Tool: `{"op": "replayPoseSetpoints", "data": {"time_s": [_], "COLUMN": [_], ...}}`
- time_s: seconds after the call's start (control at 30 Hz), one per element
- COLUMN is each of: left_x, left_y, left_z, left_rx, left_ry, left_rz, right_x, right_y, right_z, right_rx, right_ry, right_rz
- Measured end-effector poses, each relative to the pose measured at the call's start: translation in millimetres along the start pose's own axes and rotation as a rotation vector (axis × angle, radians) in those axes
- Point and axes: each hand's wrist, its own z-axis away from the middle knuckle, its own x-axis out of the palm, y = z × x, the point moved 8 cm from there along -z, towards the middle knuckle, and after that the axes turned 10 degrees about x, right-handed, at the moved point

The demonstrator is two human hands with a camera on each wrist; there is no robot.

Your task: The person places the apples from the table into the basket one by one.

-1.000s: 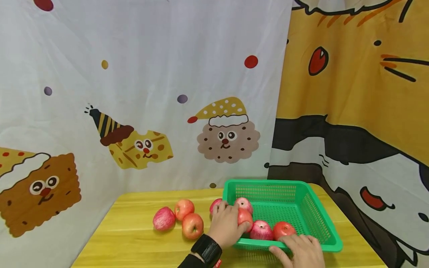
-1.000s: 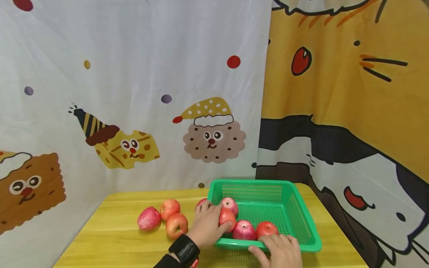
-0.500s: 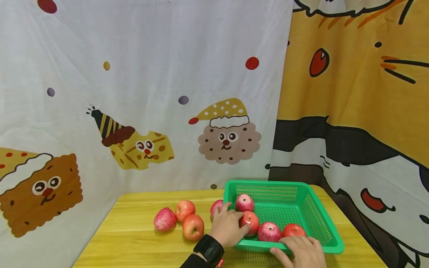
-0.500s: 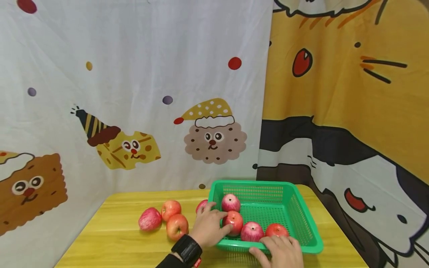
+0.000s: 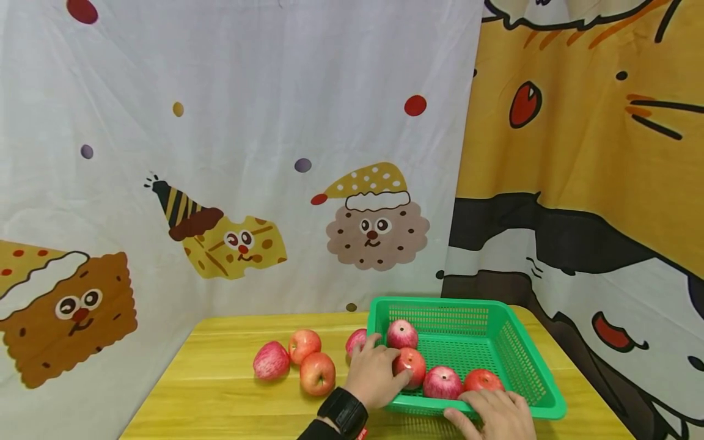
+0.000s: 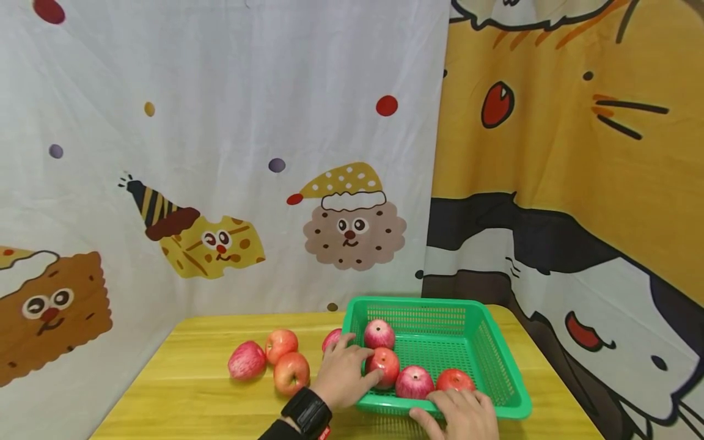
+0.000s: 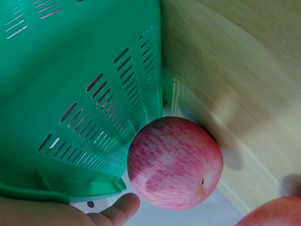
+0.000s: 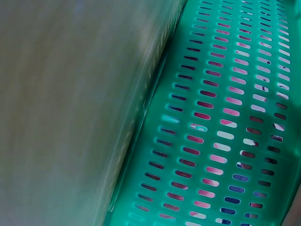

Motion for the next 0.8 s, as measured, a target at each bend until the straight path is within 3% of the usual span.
{"op": "replayPoseSetpoints", "data": {"time_s": [0.6,0.8], "left_x": [0.4,0.1], "left_y": [-0.5,-0.8], "left_z": [1.6,2.4], "left_rx": [0.016,0.014], "left_ry": [0.007,-0.004], "left_rz": [0.035,0.059], "right_x": [-0.6,1.2], "right_y": [-0.2,0.5], "right_z": [1.3,1.1], "right_rx": [-0.012,0.005], "right_ry": [0.043,0.012], "right_rz": [-0.014,0.002]}}
